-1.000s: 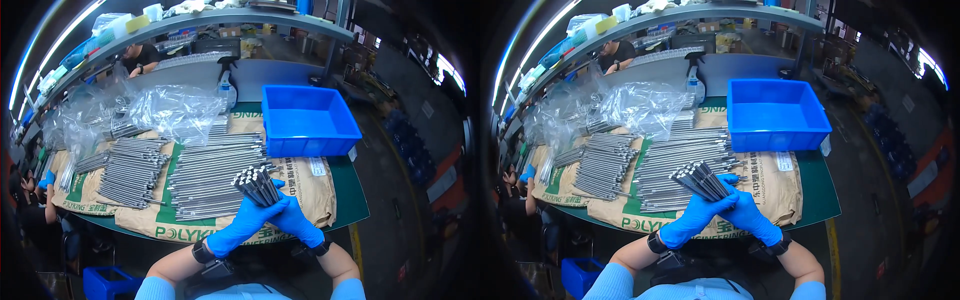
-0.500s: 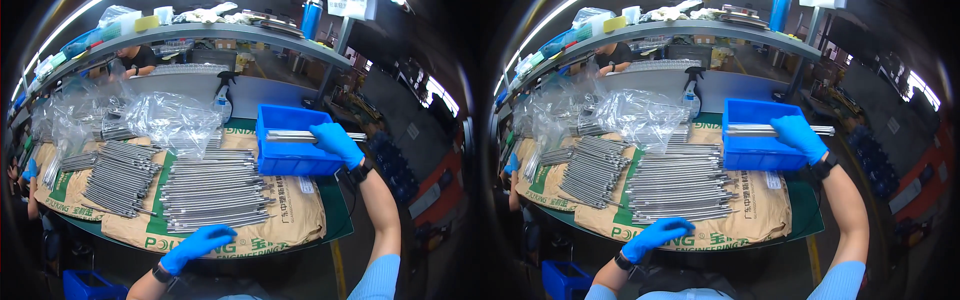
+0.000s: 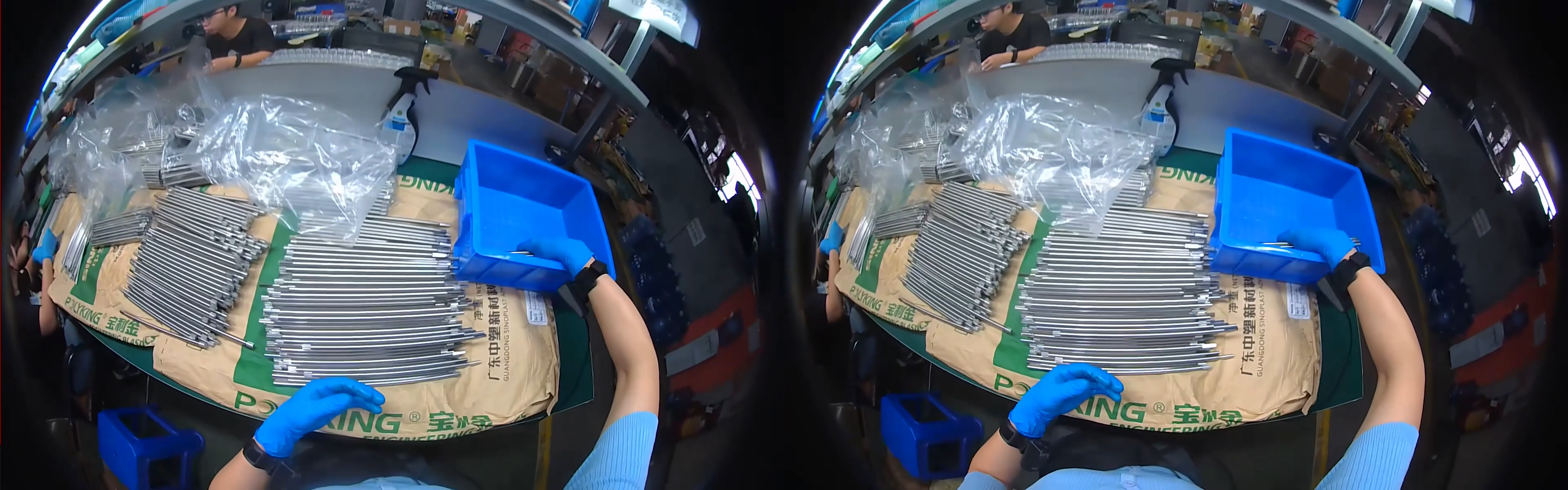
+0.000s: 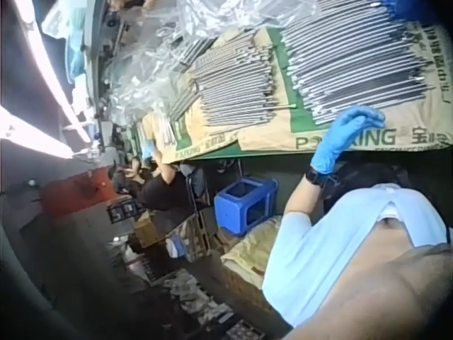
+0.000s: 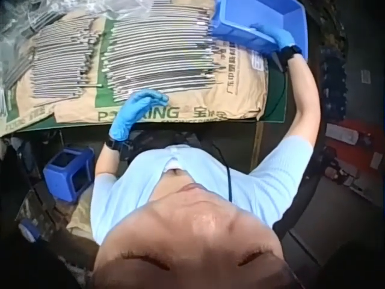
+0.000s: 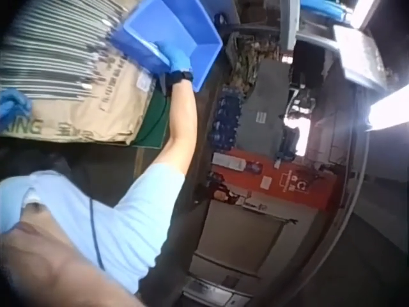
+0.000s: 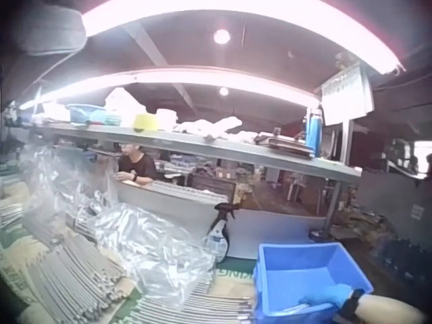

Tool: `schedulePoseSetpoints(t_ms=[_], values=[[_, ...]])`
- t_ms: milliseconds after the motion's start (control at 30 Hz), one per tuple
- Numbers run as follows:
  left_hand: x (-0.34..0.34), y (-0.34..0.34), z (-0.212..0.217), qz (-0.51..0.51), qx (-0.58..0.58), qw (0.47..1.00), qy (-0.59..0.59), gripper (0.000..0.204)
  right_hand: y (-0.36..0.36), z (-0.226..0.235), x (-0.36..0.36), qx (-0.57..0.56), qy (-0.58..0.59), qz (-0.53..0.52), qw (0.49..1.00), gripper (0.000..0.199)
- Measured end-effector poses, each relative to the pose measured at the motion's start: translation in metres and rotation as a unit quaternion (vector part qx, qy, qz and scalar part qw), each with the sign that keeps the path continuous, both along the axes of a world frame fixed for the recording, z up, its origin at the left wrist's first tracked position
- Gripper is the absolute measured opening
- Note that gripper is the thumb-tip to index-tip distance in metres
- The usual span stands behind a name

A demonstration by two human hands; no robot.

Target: The person moves a blue bin, empties a plastic bag of metal rods onto the table, and gathers the rods into a bundle. They then align the bundle by hand and place it into the blue bin.

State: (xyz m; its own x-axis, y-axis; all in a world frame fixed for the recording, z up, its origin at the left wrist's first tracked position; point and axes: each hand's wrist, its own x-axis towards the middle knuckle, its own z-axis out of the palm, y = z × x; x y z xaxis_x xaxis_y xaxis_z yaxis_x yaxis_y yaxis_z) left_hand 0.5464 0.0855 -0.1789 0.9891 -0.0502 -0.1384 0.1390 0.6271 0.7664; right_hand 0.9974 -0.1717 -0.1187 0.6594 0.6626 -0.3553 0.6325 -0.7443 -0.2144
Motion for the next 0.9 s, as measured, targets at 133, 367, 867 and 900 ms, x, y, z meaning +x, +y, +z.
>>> schedulePoseSetpoints(t_ms=[133, 367, 867, 900], values=[[0.004, 0.005, -0.006, -0.001, 0.002, 1.0, 0.0, 0.026, 0.001, -0.002, -0.01, 0.003, 0.099, -0.09, 0.991, 0.036], [0.006, 0.0, -0.009, 0.017, -0.033, 0.999, -0.021, 0.032, 0.02, 0.071, -0.049, 0.026, -0.026, 0.114, 0.993, 0.025], [-0.045, 0.037, -0.009, 0.342, 0.714, 0.611, 0.001, 0.033, -0.006, -0.05, -0.278, 0.236, -0.185, 0.114, 0.947, 0.039], [-0.049, 0.038, -0.015, 0.335, 0.725, 0.601, 0.003, 0.038, -0.004, -0.059, -0.28, 0.259, -0.205, 0.107, 0.938, 0.042]])
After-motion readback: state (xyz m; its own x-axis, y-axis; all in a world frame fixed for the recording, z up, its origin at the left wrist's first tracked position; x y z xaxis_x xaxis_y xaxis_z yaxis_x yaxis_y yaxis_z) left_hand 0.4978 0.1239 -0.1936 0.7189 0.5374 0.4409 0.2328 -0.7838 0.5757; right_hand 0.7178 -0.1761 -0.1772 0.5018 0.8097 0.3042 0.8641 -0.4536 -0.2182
